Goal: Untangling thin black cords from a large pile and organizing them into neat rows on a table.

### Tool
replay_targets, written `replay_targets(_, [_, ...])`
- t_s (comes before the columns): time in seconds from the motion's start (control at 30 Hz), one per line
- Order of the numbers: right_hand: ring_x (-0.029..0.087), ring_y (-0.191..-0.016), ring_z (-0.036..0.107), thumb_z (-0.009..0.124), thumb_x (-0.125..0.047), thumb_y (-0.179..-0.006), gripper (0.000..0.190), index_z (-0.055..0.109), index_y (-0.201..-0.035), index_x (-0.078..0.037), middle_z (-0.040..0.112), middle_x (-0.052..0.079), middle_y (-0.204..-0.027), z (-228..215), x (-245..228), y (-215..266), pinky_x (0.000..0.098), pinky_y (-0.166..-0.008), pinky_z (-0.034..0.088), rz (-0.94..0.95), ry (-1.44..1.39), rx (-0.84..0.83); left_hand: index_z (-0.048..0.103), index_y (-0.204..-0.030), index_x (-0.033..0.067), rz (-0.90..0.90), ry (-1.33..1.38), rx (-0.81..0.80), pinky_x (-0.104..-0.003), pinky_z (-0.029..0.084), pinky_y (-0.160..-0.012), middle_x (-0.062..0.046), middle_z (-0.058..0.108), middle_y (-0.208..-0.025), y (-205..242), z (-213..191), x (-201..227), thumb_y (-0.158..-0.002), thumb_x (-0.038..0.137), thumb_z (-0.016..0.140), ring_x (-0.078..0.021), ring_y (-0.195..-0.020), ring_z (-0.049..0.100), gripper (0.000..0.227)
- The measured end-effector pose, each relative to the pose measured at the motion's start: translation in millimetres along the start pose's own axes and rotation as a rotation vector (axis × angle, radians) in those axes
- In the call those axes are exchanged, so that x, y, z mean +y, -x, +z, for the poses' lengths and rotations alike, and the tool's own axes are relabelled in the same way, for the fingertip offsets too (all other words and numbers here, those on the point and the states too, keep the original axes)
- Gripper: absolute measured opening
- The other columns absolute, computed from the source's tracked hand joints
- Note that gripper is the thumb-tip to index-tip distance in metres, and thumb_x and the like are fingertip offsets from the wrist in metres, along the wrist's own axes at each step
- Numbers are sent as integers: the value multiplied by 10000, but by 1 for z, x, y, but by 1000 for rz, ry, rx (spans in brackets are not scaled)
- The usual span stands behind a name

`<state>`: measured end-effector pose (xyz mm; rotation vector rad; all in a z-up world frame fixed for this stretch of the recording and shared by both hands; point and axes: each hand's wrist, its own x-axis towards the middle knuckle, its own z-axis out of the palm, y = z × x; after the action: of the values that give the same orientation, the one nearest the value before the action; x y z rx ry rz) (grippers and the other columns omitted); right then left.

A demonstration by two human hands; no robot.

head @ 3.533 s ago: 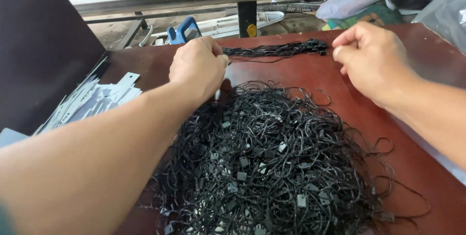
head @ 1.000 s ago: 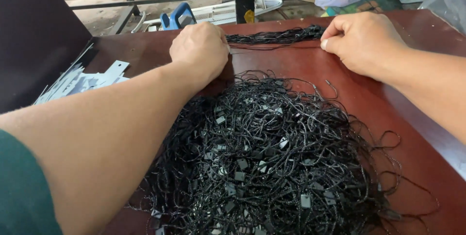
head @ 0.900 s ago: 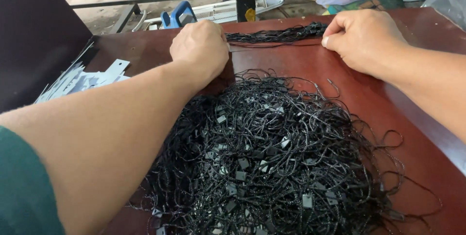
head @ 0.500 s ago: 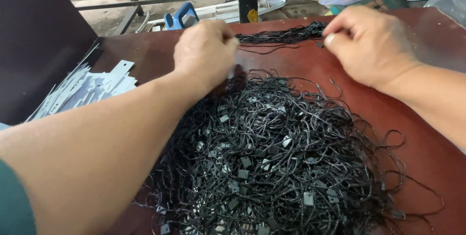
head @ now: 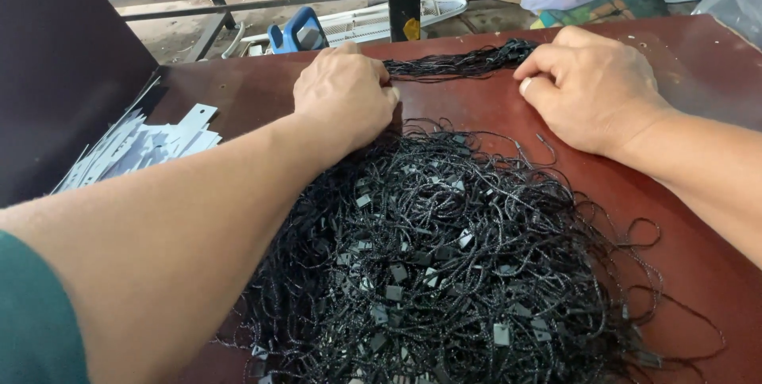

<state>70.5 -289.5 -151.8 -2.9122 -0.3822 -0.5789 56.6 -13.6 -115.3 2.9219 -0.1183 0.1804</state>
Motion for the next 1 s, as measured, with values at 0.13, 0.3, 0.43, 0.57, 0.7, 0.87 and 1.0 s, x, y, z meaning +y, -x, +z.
replay_targets(0.13, [298,-1134,639,488,-444,-941,412,761,-1246,-396,664,-1,-1106,-6,-11,-1,493,-950,498,49,37,-89,714,-1302,307,-14,10,-33,-565,447,-1046,-65,548,-1323,7,-4,2,-989,436,506,-328,-1327,450,398])
replay_targets(0.3, [255,-1079,649,522,-405,-919,421,744,-1253,-276,706,-17,-1021,-15,-13,2,449,-983,476,76,-54,-114,704,-1318,252,-23,91,5,-547,448,-1051,-98,519,-1429,17,-6,-7,-947,392,539,-344,-1347,465,429])
replay_targets(0.43, [149,-970,655,616,-301,-910,285,823,-1106,-291,789,-49,-1042,-48,-39,26,301,-895,424,333,-341,-140,758,-1223,295,-143,321,39,-469,551,-854,-30,755,-1119,57,-37,3,-881,335,497,-287,-1023,683,432])
replay_targets(0.57, [103,-740,563,691,-247,-924,190,836,-1045,-273,737,-62,-830,-60,-59,43,268,-743,419,282,-437,-26,724,-1276,237,-127,400,-25,-303,622,-586,1,812,-1072,93,-41,21,-996,293,514,-86,-498,576,354])
replay_targets(0.7, [105,-851,668,703,-211,-882,190,850,-1002,-216,786,-58,-897,-60,-88,47,271,-869,481,129,-481,-175,762,-1128,266,-90,317,0,-504,541,-851,-17,727,-1118,101,-5,16,-937,331,501,-310,-1048,667,330])
replay_targets(0.87, [101,-920,718,660,-270,-884,210,828,-1006,-236,781,-97,-1007,-41,-89,31,271,-920,495,-7,-302,-281,776,-1052,259,-81,337,52,-510,522,-804,6,671,-1077,104,2,12,-934,332,477,-290,-1038,635,330])
replay_targets(1.0, [245,-866,724,664,-293,-861,134,725,-926,-193,751,64,-829,-38,-80,33,429,-782,566,-103,-265,-297,777,-1083,250,-59,361,69,-462,572,-941,-10,703,-1044,106,1,10,-900,345,528,-297,-1097,682,323])
